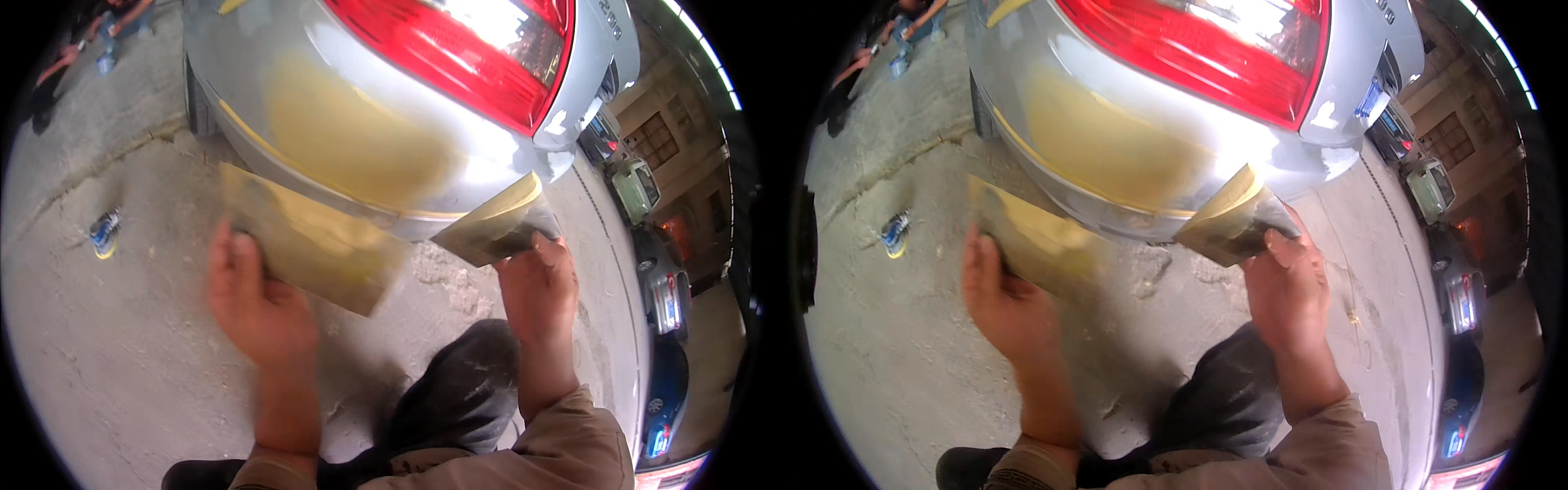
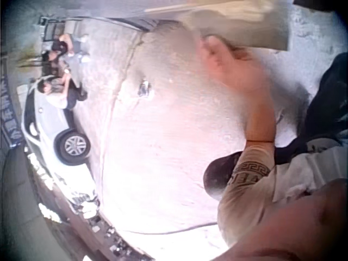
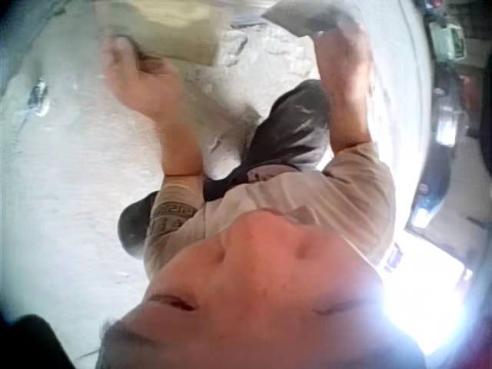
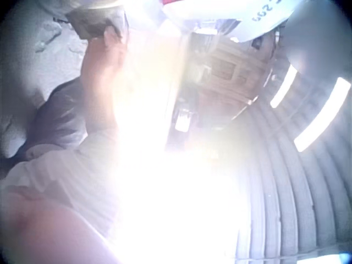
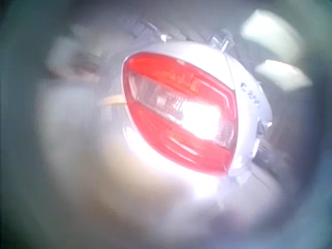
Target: The person applies a yellowish body filler to the rear bumper of a silver car using a putty knife. They spread the filler over a taped-off area near the taillight, smoothing it with repeated strokes.
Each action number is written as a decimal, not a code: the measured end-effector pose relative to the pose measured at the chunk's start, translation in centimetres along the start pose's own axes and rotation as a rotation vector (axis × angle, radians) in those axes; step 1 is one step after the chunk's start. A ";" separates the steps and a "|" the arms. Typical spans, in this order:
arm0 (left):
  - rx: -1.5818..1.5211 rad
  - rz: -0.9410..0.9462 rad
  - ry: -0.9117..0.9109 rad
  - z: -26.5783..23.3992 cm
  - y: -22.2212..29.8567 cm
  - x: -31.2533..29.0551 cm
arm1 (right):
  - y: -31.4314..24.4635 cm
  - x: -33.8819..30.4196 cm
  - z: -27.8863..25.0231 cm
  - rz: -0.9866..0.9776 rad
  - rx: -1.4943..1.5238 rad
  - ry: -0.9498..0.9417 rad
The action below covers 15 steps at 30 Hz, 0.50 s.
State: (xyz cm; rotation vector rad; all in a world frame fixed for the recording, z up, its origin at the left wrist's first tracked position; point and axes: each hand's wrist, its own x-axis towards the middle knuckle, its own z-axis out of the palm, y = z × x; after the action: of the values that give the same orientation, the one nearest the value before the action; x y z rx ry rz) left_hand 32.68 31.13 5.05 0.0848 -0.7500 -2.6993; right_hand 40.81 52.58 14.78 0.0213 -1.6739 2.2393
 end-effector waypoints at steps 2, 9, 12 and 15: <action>-0.093 -0.087 -0.052 0.9 -0.5 -1.4 | 0.6 0.5 2.1 -0.039 0.082 -0.096; -0.042 0.038 -0.207 0.6 -0.6 -2.1 | 0.7 0.3 5.7 -0.273 -0.585 -0.619; -0.035 0.050 -0.163 0.3 -0.2 -1.9 | 1.2 0.5 6.0 -0.311 -0.798 -0.656; -0.091 -0.032 -0.084 0.2 0.4 -1.7 | 0.9 0.3 5.7 -0.256 -0.954 -0.603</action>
State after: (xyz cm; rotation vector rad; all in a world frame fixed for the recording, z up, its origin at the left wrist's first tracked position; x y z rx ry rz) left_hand 34.35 31.45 5.39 -0.0389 -0.6530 -2.7783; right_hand 39.18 47.16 15.77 0.6748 -2.6936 1.1147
